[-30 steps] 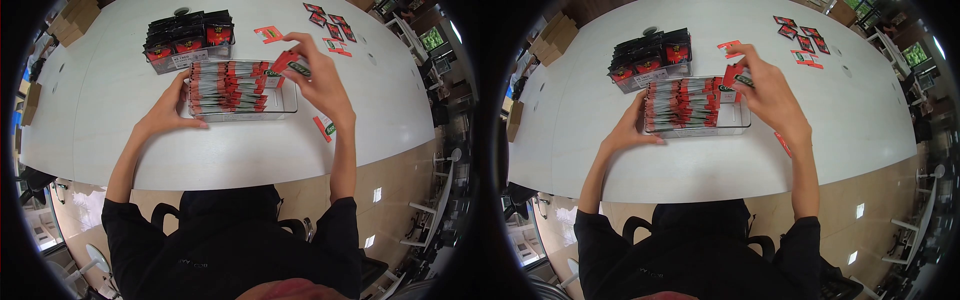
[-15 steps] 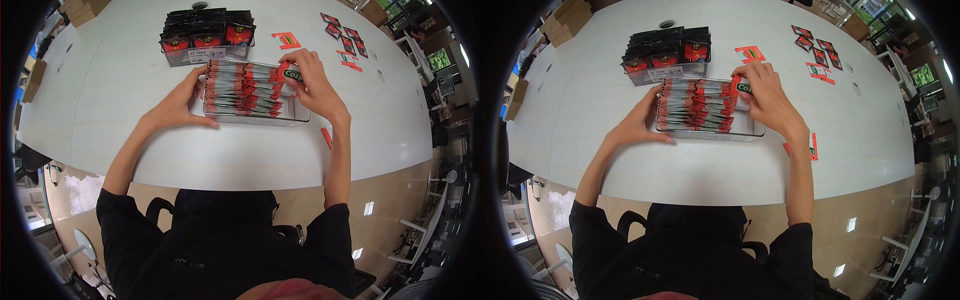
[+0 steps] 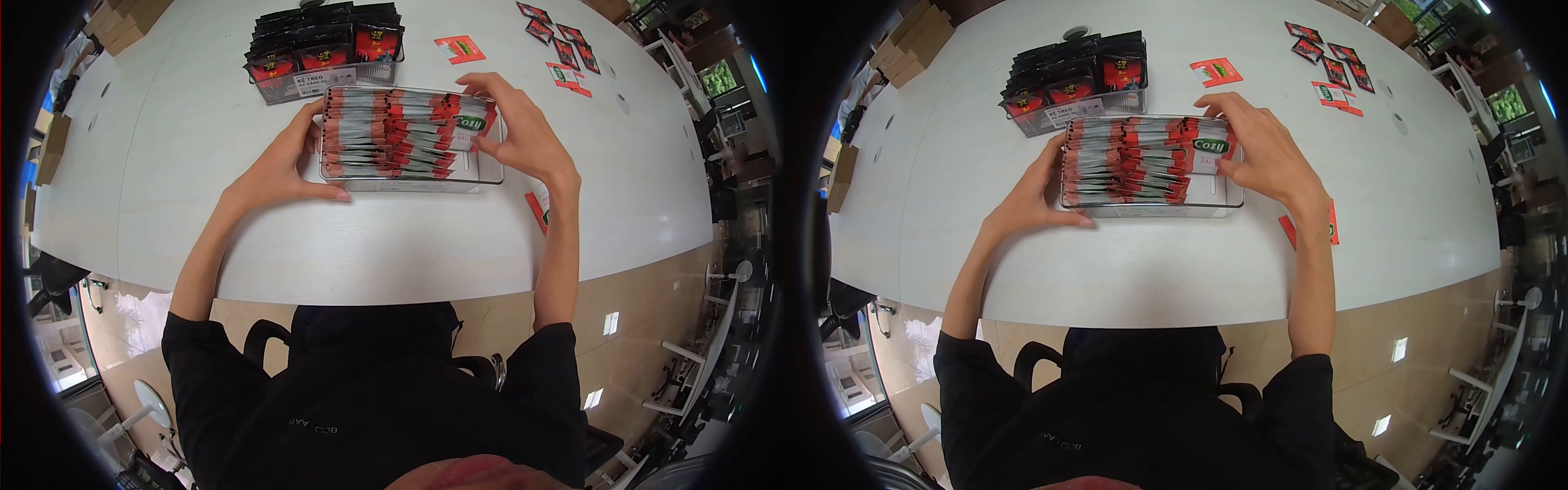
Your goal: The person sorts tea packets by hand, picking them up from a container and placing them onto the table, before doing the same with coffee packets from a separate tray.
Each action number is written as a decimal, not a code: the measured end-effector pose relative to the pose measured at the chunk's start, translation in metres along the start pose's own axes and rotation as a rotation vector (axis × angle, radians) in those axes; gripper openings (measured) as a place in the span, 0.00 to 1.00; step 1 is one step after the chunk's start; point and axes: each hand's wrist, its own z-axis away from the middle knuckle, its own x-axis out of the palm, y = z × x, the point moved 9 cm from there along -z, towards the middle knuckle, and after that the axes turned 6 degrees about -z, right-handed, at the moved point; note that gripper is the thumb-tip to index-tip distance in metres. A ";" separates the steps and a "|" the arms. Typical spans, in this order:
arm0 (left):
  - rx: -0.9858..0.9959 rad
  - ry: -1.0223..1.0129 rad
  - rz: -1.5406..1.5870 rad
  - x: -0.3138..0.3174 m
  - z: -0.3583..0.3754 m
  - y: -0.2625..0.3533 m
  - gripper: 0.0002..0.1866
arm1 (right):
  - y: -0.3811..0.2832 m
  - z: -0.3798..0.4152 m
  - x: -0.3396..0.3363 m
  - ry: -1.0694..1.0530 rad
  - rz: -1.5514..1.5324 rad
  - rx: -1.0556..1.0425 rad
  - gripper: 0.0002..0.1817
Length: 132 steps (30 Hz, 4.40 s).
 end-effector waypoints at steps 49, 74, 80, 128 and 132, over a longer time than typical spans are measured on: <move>0.001 0.002 0.051 0.000 0.000 0.003 0.67 | -0.059 0.020 -0.043 0.238 0.142 -0.113 0.34; -0.019 -0.002 0.028 0.001 0.000 0.001 0.68 | -0.032 0.029 -0.050 0.548 0.060 -0.254 0.13; 0.090 0.114 -0.016 -0.002 0.002 -0.001 0.68 | -0.025 0.033 -0.047 0.670 -0.071 -0.160 0.13; 0.041 0.035 0.009 -0.002 0.001 0.000 0.68 | -0.031 0.016 -0.014 0.504 -0.133 -0.125 0.02; 0.010 0.019 0.013 -0.002 0.000 0.003 0.67 | -0.022 0.025 -0.032 0.636 -0.179 -0.144 0.02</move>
